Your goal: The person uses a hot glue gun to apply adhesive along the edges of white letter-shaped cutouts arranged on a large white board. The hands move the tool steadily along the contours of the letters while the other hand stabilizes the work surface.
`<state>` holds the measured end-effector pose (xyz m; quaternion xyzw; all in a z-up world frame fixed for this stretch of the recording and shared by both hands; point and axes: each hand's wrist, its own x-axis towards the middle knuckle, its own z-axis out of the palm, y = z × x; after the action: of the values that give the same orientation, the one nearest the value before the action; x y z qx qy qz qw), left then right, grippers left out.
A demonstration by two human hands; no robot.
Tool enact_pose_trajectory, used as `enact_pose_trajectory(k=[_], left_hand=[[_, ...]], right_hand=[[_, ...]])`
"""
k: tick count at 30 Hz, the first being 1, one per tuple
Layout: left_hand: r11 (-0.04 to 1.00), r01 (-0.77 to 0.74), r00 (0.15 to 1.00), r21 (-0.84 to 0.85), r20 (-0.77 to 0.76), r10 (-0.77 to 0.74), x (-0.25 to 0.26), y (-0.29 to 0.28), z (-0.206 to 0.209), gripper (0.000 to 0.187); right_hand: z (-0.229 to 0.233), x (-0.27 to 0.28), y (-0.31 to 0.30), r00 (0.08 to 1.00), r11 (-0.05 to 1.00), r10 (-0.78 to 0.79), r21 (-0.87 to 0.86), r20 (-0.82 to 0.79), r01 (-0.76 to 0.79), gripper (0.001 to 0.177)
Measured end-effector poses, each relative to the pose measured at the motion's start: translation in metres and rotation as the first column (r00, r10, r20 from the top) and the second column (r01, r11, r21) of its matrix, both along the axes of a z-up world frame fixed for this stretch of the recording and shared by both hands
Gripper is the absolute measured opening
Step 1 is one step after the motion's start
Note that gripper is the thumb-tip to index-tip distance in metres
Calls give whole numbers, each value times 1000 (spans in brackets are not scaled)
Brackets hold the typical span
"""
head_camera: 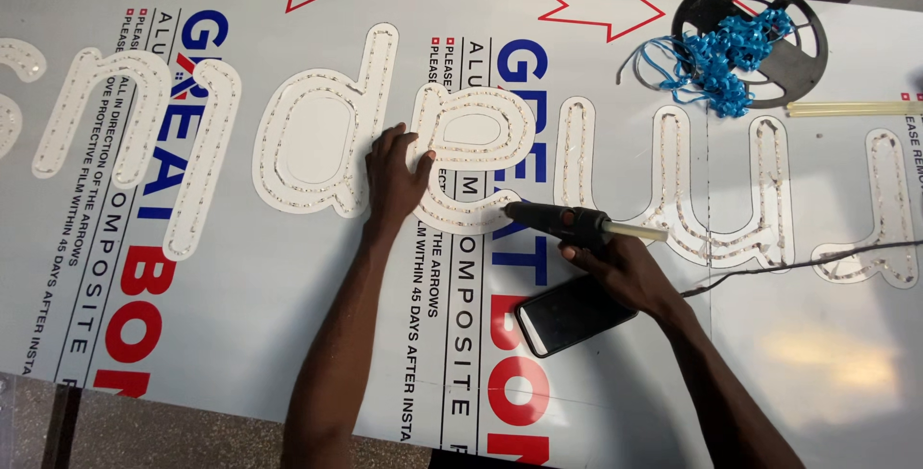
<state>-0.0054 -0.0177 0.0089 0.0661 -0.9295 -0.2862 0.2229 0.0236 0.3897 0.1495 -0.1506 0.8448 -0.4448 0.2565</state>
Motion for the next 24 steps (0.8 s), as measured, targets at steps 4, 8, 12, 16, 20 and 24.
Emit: enact_pose_trajectory(k=[4,8,12,16,20,24], left_hand=[[1000,5,1000,-24,-24,-6,-8,-12,-11,26],[997,-28,997,-78,-76,22,-13,-11,-10,23],[999,-17,995,-41,-104,13,-10,-9,-4,18],[998,-30,995,-54,-98,25,-9,-10,-5,18],[999,-25,997,-41,-78,22,-10,-9,-3,17],[999,-24,997,-26,-67,23,-11,-10,-2,18]], right_hand=[[28,-4,-12,997,998,68,-5,-24,-68,43],[44,-15,-35,973,980,196,57,-120,-190,42],[20,-22,-52,974,981,184,-35,-131,-190,37],[-8,-27,-63,974,981,173,-57,-147,-183,42],[-28,-30,-74,976,988,144,-25,-166,-150,45],[-24,-35,-84,970,985,170,-10,-175,-175,44]])
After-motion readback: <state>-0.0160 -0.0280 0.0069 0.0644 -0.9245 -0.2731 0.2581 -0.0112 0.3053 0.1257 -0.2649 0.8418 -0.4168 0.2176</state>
